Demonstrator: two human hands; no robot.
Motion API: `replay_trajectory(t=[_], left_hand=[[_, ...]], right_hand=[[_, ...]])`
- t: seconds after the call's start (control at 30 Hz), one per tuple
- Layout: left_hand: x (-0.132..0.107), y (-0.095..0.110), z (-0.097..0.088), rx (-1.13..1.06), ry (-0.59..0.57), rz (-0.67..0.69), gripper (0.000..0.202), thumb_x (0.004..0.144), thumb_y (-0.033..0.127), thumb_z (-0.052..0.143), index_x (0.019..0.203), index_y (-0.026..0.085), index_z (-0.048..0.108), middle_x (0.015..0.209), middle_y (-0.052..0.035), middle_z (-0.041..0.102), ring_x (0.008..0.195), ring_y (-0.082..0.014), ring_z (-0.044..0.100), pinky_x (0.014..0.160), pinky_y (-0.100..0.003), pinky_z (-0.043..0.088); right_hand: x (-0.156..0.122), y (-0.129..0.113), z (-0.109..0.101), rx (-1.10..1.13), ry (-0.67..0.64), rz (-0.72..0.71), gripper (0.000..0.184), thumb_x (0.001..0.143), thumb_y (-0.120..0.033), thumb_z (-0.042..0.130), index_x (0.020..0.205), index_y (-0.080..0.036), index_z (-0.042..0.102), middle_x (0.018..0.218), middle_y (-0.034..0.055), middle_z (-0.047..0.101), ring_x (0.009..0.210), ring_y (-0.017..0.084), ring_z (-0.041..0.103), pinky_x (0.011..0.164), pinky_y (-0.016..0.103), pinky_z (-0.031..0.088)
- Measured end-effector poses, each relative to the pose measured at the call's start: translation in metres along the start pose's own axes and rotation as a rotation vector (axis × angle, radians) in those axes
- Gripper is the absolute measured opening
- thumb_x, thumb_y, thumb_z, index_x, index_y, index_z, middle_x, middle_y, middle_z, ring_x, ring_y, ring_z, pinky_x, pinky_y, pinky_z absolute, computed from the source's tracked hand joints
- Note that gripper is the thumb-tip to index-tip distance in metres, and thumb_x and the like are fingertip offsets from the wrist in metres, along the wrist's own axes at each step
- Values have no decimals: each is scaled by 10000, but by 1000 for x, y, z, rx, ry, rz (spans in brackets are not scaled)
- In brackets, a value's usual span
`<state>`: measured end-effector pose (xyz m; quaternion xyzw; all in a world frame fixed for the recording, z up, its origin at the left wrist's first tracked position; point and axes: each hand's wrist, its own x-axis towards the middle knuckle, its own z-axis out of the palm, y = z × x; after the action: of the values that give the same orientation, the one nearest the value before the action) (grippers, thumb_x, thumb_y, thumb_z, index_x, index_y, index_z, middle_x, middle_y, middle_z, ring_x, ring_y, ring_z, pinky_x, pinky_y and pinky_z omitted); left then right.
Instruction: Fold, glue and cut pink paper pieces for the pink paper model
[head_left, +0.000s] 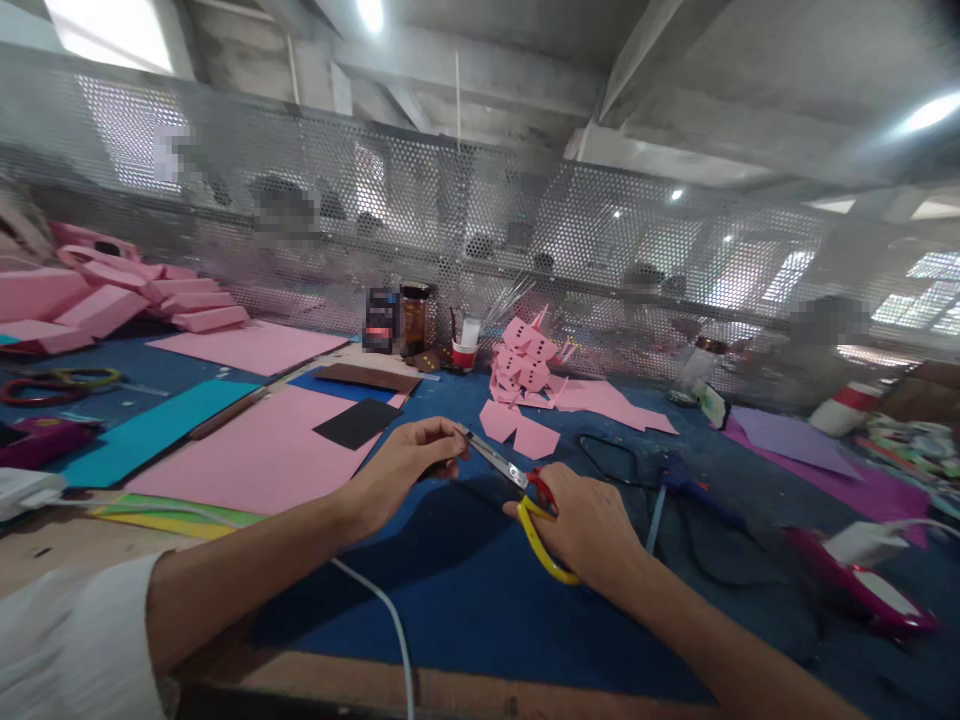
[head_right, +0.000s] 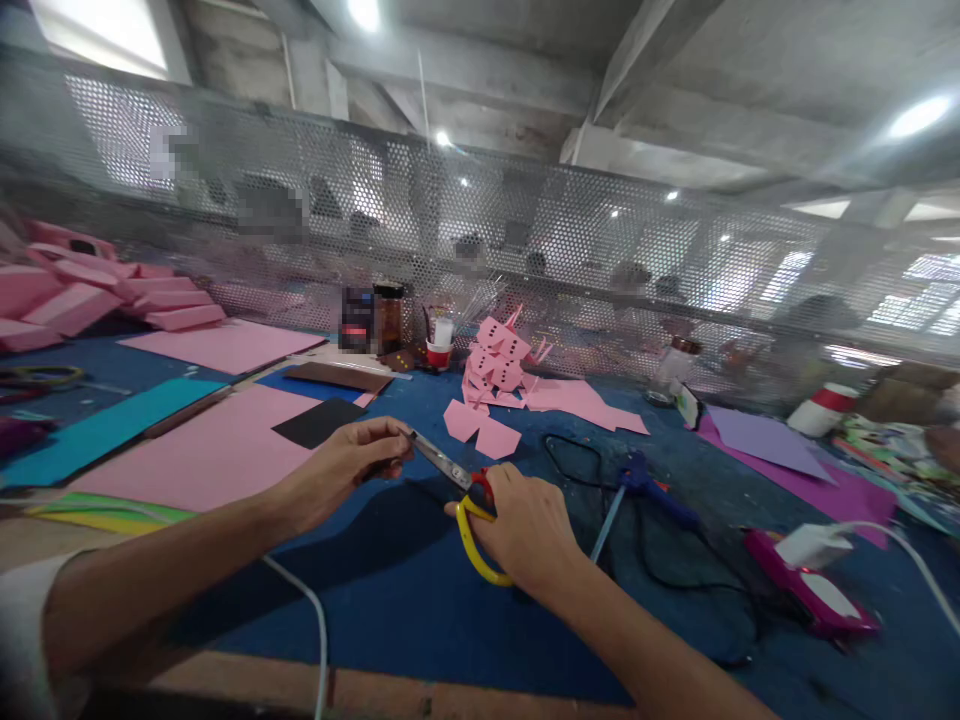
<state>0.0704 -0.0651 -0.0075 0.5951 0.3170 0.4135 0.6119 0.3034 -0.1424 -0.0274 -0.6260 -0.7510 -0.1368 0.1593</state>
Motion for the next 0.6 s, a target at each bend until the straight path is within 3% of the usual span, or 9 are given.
replay_trajectory(t=[0.6], left_hand=[[1, -3, 0, -5, -4, -14, 131, 824, 289, 688, 861, 169, 648, 789, 9, 595, 653, -96, 543, 642, -230, 408]], right_hand=[[0, -1, 2, -25, -19, 13, 479, 927, -663, 441, 782, -216, 533, 691, 8, 617, 612, 205, 633, 551, 307, 142]])
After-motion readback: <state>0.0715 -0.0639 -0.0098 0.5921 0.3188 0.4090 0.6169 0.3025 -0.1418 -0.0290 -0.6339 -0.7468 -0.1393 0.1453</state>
